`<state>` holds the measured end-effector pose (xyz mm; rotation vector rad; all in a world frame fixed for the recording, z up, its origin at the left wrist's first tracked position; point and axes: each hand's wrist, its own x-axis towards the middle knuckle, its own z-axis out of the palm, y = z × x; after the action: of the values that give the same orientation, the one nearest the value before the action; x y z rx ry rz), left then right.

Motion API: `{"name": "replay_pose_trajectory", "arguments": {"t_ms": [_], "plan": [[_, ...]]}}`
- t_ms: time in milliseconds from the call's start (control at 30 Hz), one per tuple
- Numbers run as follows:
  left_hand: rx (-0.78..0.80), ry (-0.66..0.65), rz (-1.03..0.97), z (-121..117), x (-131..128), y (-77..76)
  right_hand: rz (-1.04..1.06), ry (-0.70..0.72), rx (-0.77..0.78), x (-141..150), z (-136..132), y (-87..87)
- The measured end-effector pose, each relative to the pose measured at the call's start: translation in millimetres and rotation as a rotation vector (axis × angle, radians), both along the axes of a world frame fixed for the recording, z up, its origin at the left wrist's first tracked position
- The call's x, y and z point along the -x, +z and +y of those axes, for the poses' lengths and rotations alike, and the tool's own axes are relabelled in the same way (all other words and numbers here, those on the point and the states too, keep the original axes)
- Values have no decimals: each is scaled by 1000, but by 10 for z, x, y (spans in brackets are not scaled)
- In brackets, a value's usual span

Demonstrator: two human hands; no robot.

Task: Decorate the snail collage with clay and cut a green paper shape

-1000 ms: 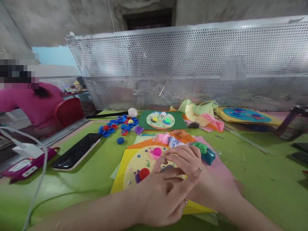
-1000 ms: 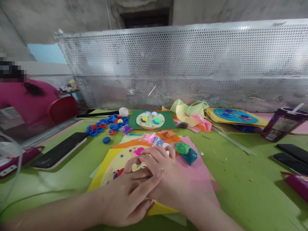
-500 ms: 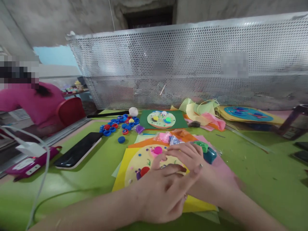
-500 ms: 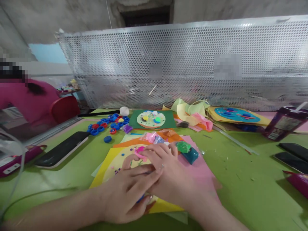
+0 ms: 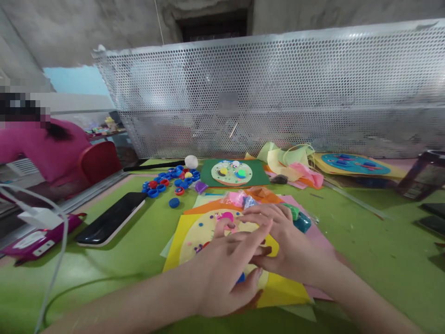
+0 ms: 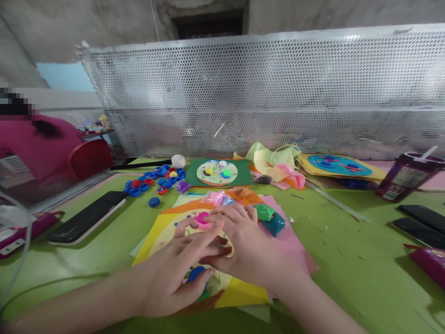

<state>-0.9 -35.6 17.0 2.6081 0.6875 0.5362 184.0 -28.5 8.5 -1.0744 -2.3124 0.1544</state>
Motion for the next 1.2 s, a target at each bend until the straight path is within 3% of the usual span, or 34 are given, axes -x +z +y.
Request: {"name": "replay_pose_trajectory", "arguments": {"t_ms": [233, 500, 733, 1000, 1200], "plan": [[-25, 128, -157, 53, 60, 32, -1, -63, -45, -119, 60, 69], [-196, -41, 22, -74, -67, -12, 11, 44, 71, -5, -17, -9], [-19, 170, -194, 17, 30, 11, 20, -36, 15, -123, 46, 30], [207, 98, -201, -28, -5, 9, 10, 37, 84, -36, -14, 21], [226, 244, -360, 28, 2, 40, 48, -38, 53, -85, 20, 58]]}}
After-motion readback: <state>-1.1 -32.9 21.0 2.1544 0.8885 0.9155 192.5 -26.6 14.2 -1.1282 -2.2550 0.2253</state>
